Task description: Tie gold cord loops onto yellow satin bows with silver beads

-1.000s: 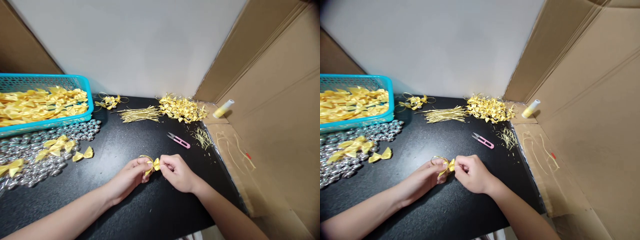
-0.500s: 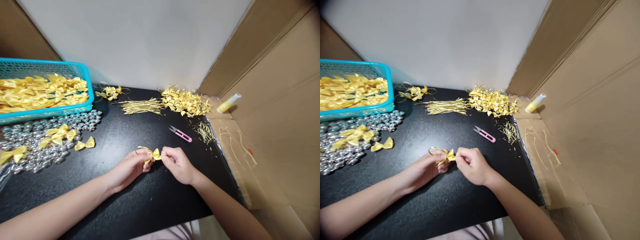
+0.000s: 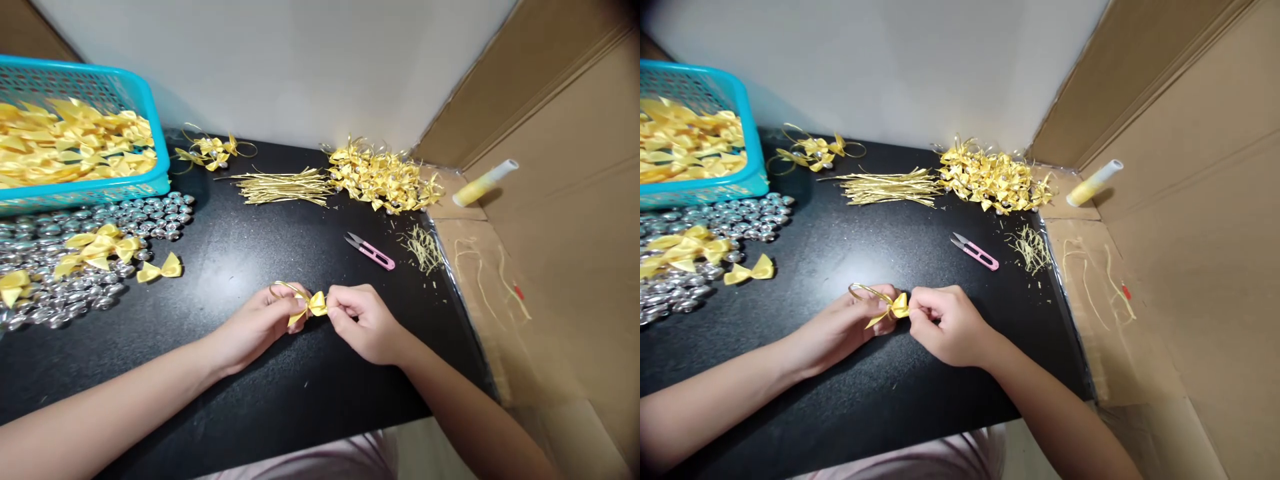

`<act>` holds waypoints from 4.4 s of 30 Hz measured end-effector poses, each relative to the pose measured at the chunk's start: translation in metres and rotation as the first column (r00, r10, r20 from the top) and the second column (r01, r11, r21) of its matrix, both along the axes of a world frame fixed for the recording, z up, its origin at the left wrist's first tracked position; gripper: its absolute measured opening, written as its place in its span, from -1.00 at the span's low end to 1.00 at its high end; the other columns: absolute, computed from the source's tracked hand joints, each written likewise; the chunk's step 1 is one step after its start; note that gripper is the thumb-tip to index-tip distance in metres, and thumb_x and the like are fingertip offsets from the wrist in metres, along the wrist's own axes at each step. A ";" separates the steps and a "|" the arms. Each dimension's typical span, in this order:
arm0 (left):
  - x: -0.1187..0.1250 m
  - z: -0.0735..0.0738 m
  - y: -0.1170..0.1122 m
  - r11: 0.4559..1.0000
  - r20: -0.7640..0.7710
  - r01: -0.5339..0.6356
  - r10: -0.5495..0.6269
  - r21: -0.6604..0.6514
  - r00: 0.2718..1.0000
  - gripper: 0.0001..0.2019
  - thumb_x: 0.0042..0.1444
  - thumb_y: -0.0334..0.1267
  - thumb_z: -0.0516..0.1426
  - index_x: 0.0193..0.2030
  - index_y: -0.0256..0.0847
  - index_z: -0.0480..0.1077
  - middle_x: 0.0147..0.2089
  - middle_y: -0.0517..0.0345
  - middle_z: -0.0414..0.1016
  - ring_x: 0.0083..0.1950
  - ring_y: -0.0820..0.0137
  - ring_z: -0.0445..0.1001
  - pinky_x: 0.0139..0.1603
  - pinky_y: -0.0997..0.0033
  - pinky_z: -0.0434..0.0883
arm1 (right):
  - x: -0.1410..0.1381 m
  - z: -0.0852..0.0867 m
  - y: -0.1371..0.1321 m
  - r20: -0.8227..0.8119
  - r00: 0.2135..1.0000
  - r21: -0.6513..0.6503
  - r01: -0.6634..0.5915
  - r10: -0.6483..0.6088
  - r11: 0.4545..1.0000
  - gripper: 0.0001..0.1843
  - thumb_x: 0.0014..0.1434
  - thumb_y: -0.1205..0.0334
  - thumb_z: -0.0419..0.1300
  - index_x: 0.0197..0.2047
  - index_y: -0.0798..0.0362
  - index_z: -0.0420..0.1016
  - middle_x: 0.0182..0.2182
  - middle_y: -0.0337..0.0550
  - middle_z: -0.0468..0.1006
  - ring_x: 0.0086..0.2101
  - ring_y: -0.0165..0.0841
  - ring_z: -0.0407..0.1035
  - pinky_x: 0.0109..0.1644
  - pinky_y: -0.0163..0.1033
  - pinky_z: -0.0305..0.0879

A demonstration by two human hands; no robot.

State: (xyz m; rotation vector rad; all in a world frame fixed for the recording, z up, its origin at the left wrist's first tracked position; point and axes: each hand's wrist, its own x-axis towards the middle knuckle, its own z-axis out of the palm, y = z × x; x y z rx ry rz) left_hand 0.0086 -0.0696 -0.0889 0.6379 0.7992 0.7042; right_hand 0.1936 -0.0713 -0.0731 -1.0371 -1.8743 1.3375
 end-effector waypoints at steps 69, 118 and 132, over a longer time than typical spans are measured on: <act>-0.003 0.002 -0.003 1.000 -0.081 0.005 -0.007 -0.024 0.997 -0.77 0.03 -0.14 0.29 -0.51 -0.21 0.43 -0.57 0.30 0.23 -0.47 0.48 0.12 -0.41 0.46 0.13 | -0.010 -0.002 -0.006 0.037 0.992 0.185 0.112 -0.121 0.976 -0.75 0.15 0.43 0.01 -0.52 0.02 0.11 -0.61 -0.38 0.16 -0.59 -0.54 0.08 -0.50 -0.40 0.03; -0.003 0.003 0.000 0.998 -0.080 0.044 -0.047 -0.041 0.996 -0.76 -0.05 -0.14 0.33 -0.49 -0.22 0.40 -0.53 0.25 0.32 -0.46 0.47 0.16 -0.42 0.45 0.08 | 0.006 0.008 0.001 0.029 1.000 -0.027 0.003 -0.002 1.000 -0.74 0.10 0.45 0.02 -0.56 0.03 0.08 -0.64 -0.40 0.08 -0.60 -0.55 0.01 -0.52 -0.39 -0.03; -0.004 0.000 -0.001 0.997 -0.145 0.078 -0.080 -0.017 0.986 -0.79 -0.05 -0.19 0.32 -0.49 -0.21 0.41 -0.53 0.26 0.34 -0.45 0.47 0.20 -0.41 0.48 0.13 | 0.005 0.010 0.001 0.077 0.997 -0.033 -0.015 0.017 0.999 -0.72 0.08 0.50 0.02 -0.56 0.03 0.04 -0.62 -0.41 0.07 -0.58 -0.55 0.00 -0.47 -0.37 -0.04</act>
